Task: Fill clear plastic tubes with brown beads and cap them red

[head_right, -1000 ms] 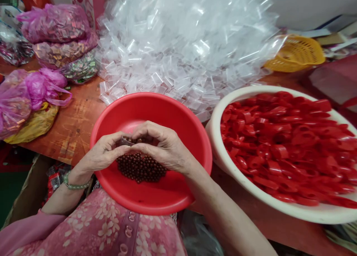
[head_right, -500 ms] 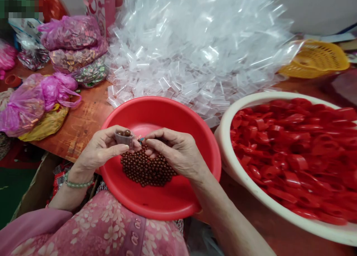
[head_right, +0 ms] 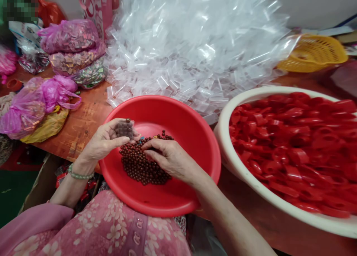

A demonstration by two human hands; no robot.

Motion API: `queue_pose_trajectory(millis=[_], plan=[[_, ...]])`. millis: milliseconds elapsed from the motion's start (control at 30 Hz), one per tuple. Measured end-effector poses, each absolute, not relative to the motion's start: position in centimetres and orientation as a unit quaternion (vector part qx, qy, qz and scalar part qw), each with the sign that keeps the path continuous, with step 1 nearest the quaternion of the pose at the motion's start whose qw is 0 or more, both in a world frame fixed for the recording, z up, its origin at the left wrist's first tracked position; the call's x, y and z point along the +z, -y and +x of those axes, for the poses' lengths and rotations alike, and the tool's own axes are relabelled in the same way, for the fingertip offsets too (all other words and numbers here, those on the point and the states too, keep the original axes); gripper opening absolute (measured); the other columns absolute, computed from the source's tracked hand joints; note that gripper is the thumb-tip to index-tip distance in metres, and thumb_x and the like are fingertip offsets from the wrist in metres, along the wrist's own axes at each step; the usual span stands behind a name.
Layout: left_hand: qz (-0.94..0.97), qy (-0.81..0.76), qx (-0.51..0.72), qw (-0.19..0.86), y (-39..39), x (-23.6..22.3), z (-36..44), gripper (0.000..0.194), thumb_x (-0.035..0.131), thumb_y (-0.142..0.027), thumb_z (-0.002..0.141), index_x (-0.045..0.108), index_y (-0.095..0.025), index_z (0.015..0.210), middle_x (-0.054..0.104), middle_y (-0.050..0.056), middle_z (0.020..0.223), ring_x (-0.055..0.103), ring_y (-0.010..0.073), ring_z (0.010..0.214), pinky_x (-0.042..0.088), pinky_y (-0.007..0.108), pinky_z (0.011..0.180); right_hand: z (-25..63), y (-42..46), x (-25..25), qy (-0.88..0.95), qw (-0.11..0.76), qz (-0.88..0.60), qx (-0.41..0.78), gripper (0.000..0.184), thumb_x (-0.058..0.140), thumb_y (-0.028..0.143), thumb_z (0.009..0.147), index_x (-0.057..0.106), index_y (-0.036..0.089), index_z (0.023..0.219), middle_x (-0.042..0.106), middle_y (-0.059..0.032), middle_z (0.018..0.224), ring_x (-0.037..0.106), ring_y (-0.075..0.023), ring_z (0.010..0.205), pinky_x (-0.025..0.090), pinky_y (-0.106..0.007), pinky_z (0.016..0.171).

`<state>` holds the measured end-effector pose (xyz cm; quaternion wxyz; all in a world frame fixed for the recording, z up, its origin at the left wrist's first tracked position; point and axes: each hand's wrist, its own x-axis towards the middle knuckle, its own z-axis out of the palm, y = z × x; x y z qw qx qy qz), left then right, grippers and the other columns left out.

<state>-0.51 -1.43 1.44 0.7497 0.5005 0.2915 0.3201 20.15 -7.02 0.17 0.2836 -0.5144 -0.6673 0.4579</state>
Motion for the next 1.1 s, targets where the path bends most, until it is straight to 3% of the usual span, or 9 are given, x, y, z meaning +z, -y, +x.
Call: queue_pose_trajectory(millis=[267, 467, 533, 833, 1100], plan=[[0.482, -0.267, 0.296, 0.780, 1.3, 1.1, -0.9, 0.049, 0.076, -0.016, 0.076, 0.056, -0.017, 0.121, 0.073, 0.009, 0.106, 0.072, 0.0173, 0.094, 0.053, 0.030, 0.092, 21.5, 6.6, 0.2, 0.741, 0.153, -0.501, 0.421, 0.021, 0.053, 0.030, 0.089, 0.068, 0.020, 0.100, 0.074, -0.0068, 0.098, 0.069, -0.0202, 0.086, 0.054, -0.036, 0.079], [0.478, -0.262, 0.278, 0.791, 1.4, 1.0, -0.6, 0.041, 0.072, -0.019, 0.081, 0.058, -0.018, 0.119, 0.072, 0.008, 0.103, 0.071, 0.0169, 0.092, 0.054, 0.031, 0.089, 21.6, 4.6, 3.8, 0.734, 0.322, -0.494, 0.337, 0.018, 0.058, 0.035, 0.091, 0.068, 0.021, 0.096, 0.072, -0.0057, 0.089, 0.066, -0.0179, 0.080, 0.053, -0.031, 0.073], [0.475, -0.249, 0.276, 0.798, 1.5, 1.0, -0.4, 0.039, 0.072, -0.019, 0.080, 0.059, -0.018, 0.117, 0.072, 0.006, 0.103, 0.070, 0.0155, 0.091, 0.054, 0.030, 0.088, 20.9, 3.7, 5.2, 0.752, 0.341, -0.460, 0.326, 0.015, 0.059, 0.032, 0.091, 0.067, 0.021, 0.095, 0.071, -0.0041, 0.087, 0.064, -0.0157, 0.076, 0.052, -0.029, 0.069], [0.533, -0.247, 0.249, 0.770, 1.5, 0.6, -0.1, 0.032, 0.072, -0.023, 0.080, 0.067, -0.016, 0.110, 0.072, 0.008, 0.101, 0.068, 0.0189, 0.094, 0.051, 0.036, 0.094, 19.6, 1.0, 6.7, 0.815, 0.221, -0.396, 0.361, 0.017, 0.052, 0.025, 0.091, 0.068, 0.020, 0.087, 0.069, -0.0009, 0.080, 0.061, -0.0137, 0.070, 0.048, -0.028, 0.065], [0.487, -0.265, 0.200, 0.808, 1.0, 0.5, -0.1, 0.035, 0.076, -0.022, 0.074, 0.067, -0.014, 0.107, 0.073, 0.007, 0.094, 0.069, 0.0156, 0.083, 0.055, 0.031, 0.083, 20.5, 0.5, 6.3, 0.823, 0.181, -0.364, 0.397, 0.018, 0.054, 0.023, 0.088, 0.070, 0.017, 0.093, 0.069, -0.0028, 0.084, 0.063, -0.0133, 0.076, 0.048, -0.026, 0.069]])
